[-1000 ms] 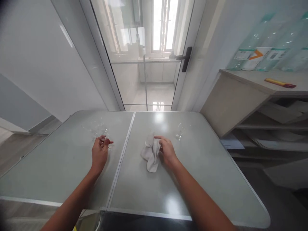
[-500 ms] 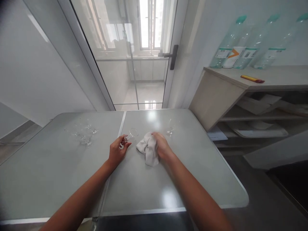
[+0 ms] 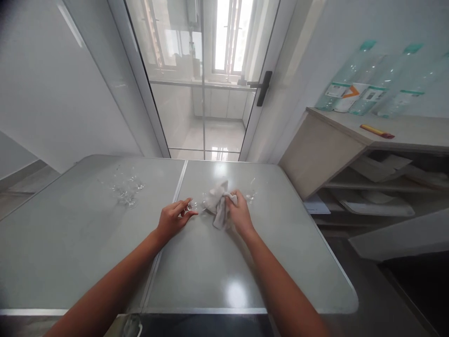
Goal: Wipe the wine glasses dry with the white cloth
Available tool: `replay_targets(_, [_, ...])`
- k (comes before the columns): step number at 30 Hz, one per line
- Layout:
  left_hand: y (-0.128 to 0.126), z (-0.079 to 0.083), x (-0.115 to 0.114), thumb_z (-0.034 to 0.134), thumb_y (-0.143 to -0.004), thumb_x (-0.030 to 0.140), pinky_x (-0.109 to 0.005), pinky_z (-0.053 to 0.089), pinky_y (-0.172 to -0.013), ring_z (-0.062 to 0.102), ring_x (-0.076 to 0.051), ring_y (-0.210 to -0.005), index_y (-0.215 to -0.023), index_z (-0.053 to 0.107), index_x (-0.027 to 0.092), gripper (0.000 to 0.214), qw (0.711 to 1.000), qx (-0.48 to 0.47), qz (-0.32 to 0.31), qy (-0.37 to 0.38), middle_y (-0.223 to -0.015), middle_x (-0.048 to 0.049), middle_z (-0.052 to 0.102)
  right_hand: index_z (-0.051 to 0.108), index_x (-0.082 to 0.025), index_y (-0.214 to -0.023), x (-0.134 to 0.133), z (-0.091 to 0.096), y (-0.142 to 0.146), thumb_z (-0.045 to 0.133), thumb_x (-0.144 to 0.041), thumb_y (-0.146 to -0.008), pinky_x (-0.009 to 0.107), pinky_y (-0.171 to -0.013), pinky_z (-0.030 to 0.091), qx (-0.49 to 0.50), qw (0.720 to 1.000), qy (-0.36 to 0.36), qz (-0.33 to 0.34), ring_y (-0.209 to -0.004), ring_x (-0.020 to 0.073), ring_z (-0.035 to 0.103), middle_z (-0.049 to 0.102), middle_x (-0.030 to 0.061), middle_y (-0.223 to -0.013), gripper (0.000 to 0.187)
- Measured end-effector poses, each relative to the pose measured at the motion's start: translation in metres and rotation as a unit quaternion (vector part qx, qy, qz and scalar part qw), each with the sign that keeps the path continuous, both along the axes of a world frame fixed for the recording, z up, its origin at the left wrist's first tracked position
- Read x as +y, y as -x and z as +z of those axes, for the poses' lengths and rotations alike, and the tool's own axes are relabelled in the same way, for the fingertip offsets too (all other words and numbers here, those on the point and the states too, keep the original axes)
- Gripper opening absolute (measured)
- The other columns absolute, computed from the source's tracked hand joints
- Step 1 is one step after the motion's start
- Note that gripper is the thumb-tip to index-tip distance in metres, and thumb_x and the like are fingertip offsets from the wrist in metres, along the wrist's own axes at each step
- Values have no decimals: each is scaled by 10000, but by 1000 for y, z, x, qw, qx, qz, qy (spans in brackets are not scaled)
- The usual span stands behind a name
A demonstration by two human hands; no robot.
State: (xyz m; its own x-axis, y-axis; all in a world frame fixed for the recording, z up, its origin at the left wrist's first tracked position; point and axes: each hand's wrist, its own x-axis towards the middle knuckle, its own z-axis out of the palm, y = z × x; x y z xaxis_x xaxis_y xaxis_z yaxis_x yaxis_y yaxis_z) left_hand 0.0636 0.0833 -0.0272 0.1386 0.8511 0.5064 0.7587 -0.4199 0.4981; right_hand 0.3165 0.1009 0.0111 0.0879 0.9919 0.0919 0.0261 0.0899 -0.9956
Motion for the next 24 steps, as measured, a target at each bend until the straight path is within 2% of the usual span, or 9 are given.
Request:
replay_targets(5, [-3, 0, -3, 653, -894, 592, -258, 435, -643, 594, -157, -605, -1164, 742, 271, 429, 1000, 0, -14, 2, -704, -30, 680, 445, -238, -795, -15, 7, 6, 672, -527, -902, 258, -571, 289, -103, 992, -72, 5, -589, 137, 343, 411, -57, -658, 382])
replay_targets(7, [-4, 0, -5, 656, -896, 584, -255, 427, -629, 599, -158, -605, -1161, 746, 270, 420, 1000, 5, -18, 3, -697, -32, 680, 474, -252, -893, -20, 10, 4, 660, -520, -919, 259, -577, 324, -91, 991, -62, 76, -584, 142, 386, 455, -59, -677, 327])
replay_targets(9, [-4, 1, -7, 649, -907, 570, -257, 430, -621, 604, -161, -605, -1167, 743, 262, 414, 1000, 16, -20, 2, -690, -36, 681, 502, -268, -1096, -23, 13, 0, 634, -521, -934, 276, -630, 409, -80, 978, -43, 187, -636, 165, 485, 547, -37, -767, 329])
replay_targets(11, [-3, 2, -9, 635, -921, 553, -268, 454, -641, 617, -170, -621, -1179, 736, 253, 408, 999, 39, -36, 3, -710, -50, 693, 443, -262, -1373, -24, 16, -3, 606, -523, -945, 330, -786, 486, -110, 954, -41, 275, -800, 205, 588, 624, 15, -951, 527])
replay_targets(14, [-2, 5, -12, 619, -932, 528, -303, 503, -699, 637, -187, -661, -1195, 728, 238, 406, 993, 70, -93, 21, -790, -89, 722, 151, -220, -1634, -22, 20, -7, 570, -534, -957, 407, -1065, 422, -169, 919, -59, 351, -1126, 256, 592, 598, 91, -1302, 856])
replay_targets(16, [-3, 8, -14, 623, -924, 527, -316, 515, -713, 635, -189, -666, -1194, 729, 232, 414, 991, 64, -115, 34, -820, -101, 729, 62, -205, -1661, -21, 20, -8, 539, -553, -967, 404, -1151, 350, -176, 912, -61, 365, -1284, 270, 523, 510, 108, -1471, 911])
replay_targets(19, [-9, 16, -17, 656, -889, 548, -289, 493, -664, 596, -165, -623, -1145, 751, 239, 412, 990, -4, -120, 71, -748, -56, 696, 169, -232, -1656, -20, 18, -9, 497, -568, -985, 385, -1187, 310, -151, 928, -60, 334, -1401, 277, 431, 412, 82, -1582, 819])
replay_targets(21, [-13, 23, -19, 654, -879, 572, -260, 440, -584, 538, -141, -560, -992, 780, 216, 394, 973, -83, -151, 153, -635, -10, 617, 285, -256, -1627, -21, 16, -9, 478, -563, -997, 397, -1167, 338, -129, 936, -66, 321, -1359, 284, 476, 469, 70, -1542, 727])
replay_targets(24, [-17, 37, -20, 615, -886, 618, -249, 336, -478, 420, -106, -461, -694, 713, 156, 509, 889, -203, -233, 337, -520, 12, 489, 490, -280, -1510, -26, 12, -10, 482, -555, -1000, 409, -1059, 429, -102, 939, -82, 318, -1133, 277, 603, 640, 68, -1306, 579])
